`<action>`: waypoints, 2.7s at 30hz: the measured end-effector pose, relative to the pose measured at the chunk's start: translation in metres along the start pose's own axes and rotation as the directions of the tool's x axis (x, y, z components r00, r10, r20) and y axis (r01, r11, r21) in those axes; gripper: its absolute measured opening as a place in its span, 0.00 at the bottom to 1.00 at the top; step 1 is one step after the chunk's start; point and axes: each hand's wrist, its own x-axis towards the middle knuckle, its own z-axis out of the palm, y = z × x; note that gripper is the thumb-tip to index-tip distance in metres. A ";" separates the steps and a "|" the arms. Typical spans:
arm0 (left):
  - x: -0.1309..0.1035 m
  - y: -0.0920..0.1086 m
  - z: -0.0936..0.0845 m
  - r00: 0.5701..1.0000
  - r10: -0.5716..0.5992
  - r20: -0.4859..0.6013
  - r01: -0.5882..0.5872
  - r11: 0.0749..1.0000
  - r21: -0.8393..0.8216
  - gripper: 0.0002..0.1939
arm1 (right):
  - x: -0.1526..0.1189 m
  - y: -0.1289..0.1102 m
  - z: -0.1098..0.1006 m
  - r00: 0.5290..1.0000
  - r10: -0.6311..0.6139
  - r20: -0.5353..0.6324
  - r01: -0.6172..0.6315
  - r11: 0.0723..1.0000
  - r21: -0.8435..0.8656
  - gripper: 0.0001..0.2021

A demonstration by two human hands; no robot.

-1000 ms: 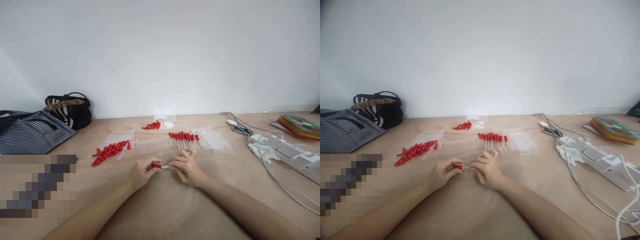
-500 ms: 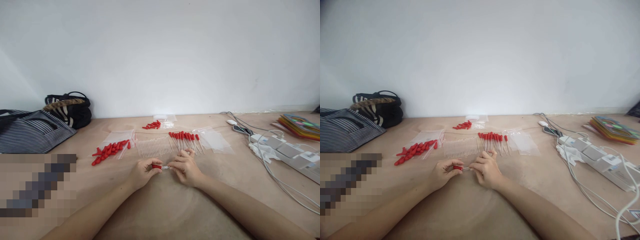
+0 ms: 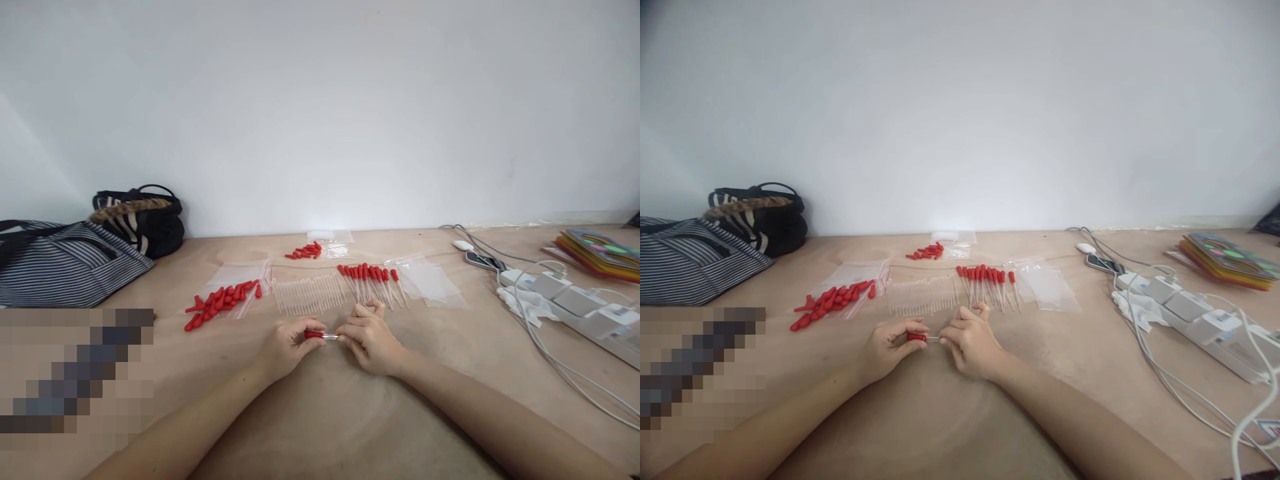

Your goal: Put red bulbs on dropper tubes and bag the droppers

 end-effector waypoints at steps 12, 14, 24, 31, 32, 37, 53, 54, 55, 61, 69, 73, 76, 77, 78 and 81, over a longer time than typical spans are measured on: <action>0.001 0.000 0.000 0.998 0.049 -0.027 -0.047 0.997 0.058 0.08 | 0.001 -0.008 0.000 0.990 -0.087 -0.110 0.076 0.992 -0.099 0.08; 0.001 -0.001 0.001 0.998 0.045 -0.039 -0.042 0.997 0.066 0.08 | 0.001 -0.009 0.003 0.990 -0.072 -0.119 0.062 0.995 -0.084 0.08; 0.003 0.006 -0.004 0.999 -0.026 0.039 0.024 0.998 0.052 0.07 | 0.001 0.010 0.001 0.993 0.056 -0.101 -0.055 0.998 0.017 0.06; 0.004 0.006 0.000 0.999 -0.022 -0.023 0.021 0.999 -0.037 0.06 | 0.000 0.006 0.003 0.992 0.058 -0.108 -0.060 0.998 -0.022 0.10; 0.004 0.006 0.001 0.999 -0.026 -0.028 0.024 0.998 -0.056 0.06 | 0.000 0.005 0.004 0.991 0.051 -0.122 -0.054 0.998 -0.019 0.10; 0.004 0.006 0.007 0.995 -0.083 -0.056 0.076 0.991 -0.112 0.05 | 0.001 0.000 0.009 0.984 0.051 -0.169 -0.043 0.998 0.054 0.10; -0.001 0.001 0.000 0.941 -0.325 0.092 0.338 0.918 -0.206 0.24 | -0.004 0.010 0.005 0.985 0.064 -0.160 -0.074 0.996 -0.055 0.11; -0.001 0.001 -0.001 0.942 -0.320 0.099 0.333 0.922 -0.197 0.19 | -0.004 0.011 0.004 0.986 0.065 -0.156 -0.075 0.995 -0.061 0.11; 0.000 0.002 -0.001 0.945 -0.310 0.105 0.325 0.925 -0.197 0.14 | -0.005 0.011 0.003 0.987 0.067 -0.149 -0.077 0.995 -0.065 0.10; 0.001 0.006 -0.001 0.973 -0.223 0.062 0.230 0.960 -0.158 0.08 | -0.004 0.007 -0.003 0.994 0.082 -0.072 -0.088 0.992 -0.085 0.08; 0.004 -0.008 -0.027 0.976 -0.085 -0.202 0.141 0.949 0.283 0.09 | 0.022 0.022 -0.007 0.873 0.470 -0.130 -0.486 0.860 -0.154 0.11; 0.006 -0.016 -0.032 0.975 -0.094 -0.202 0.161 0.923 0.351 0.07 | 0.050 0.034 0.001 0.740 0.657 -0.145 -0.669 0.696 -0.261 0.13; 0.006 -0.016 -0.033 0.977 -0.097 -0.189 0.161 0.917 0.366 0.06 | 0.063 0.039 0.011 0.698 0.702 -0.139 -0.702 0.632 -0.328 0.15; 0.006 -0.016 -0.033 0.978 -0.099 -0.185 0.163 0.914 0.371 0.06 | 0.065 0.040 0.013 0.696 0.705 -0.138 -0.701 0.627 -0.339 0.16; 0.006 -0.015 -0.033 0.978 -0.105 -0.181 0.167 0.911 0.376 0.06 | 0.066 0.041 0.015 0.696 0.705 -0.139 -0.701 0.624 -0.346 0.16; 0.006 -0.015 -0.032 0.978 -0.122 -0.171 0.180 0.904 0.388 0.06 | 0.065 0.043 0.017 0.697 0.702 -0.145 -0.700 0.622 -0.351 0.16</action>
